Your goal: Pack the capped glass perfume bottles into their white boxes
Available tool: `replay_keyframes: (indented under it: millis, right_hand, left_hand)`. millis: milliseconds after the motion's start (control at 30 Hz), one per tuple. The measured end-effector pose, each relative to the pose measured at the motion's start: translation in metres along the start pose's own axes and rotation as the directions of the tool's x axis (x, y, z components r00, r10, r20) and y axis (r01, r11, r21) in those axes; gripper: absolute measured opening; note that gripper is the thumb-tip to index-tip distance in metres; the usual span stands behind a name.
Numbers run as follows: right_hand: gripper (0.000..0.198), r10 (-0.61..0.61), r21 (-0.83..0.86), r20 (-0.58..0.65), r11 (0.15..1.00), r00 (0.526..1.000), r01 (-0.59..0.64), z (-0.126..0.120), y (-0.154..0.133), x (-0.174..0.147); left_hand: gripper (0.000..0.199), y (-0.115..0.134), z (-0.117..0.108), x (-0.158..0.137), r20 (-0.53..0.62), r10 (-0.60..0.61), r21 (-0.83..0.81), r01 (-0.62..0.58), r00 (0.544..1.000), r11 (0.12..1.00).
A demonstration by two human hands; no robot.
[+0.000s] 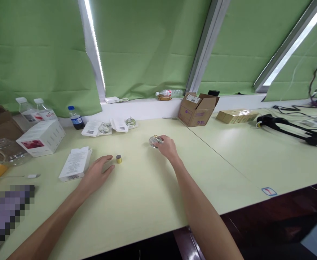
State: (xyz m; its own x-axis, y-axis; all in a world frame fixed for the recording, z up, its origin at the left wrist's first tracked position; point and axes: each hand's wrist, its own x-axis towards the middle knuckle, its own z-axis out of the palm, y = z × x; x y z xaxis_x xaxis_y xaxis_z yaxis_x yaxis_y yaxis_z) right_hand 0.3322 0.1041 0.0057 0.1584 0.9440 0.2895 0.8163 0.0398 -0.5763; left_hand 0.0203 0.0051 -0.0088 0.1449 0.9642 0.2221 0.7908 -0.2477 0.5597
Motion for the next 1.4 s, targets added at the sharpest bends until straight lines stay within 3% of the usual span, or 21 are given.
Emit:
replay_keyframes:
  millis: [133, 267, 467, 867, 1033, 1200, 1400]
  right_hand:
    - [0.032, -0.137, 0.100, 0.121, 0.987, 0.983, 0.125, 0.011, -0.024, -0.013]
    - [0.033, -0.269, 0.214, 0.261, 0.953, 0.927, 0.216, 0.016, -0.043, -0.025]
    - [0.027, -0.396, 0.321, 0.330, 0.901, 0.857, 0.292, 0.014, -0.055, -0.033]
    - [0.033, -0.435, 0.378, 0.389, 0.879, 0.812, 0.290, 0.020, -0.070, -0.046]
    - [0.056, -0.372, 0.347, 0.367, 0.905, 0.853, 0.245, 0.017, -0.071, -0.048]
    - [0.054, -0.359, 0.358, 0.351, 0.905, 0.865, 0.231, 0.012, -0.071, -0.048]
    - [0.050, -0.352, 0.349, 0.358, 0.909, 0.865, 0.226, 0.005, -0.069, -0.046]
  left_hand:
    - [0.042, 0.002, 0.006, 0.007, -0.009, -0.006, -0.071, 0.005, 1.000, 0.997]
    - [0.042, 0.006, 0.008, 0.013, -0.007, 0.053, -0.137, -0.053, 0.999, 0.989]
    - [0.038, 0.011, 0.009, 0.015, 0.019, 0.074, -0.192, -0.069, 0.997, 0.979]
    - [0.028, 0.006, 0.012, 0.020, -0.024, 0.057, -0.206, -0.061, 0.998, 0.977]
    - [0.037, -0.009, 0.004, 0.021, -0.071, 0.072, -0.071, -0.077, 0.995, 0.995]
    - [0.037, -0.015, -0.001, 0.020, -0.049, 0.096, -0.009, -0.097, 0.994, 0.995]
    - [0.019, -0.011, -0.006, 0.020, -0.007, 0.130, -0.009, -0.130, 0.991, 0.991]
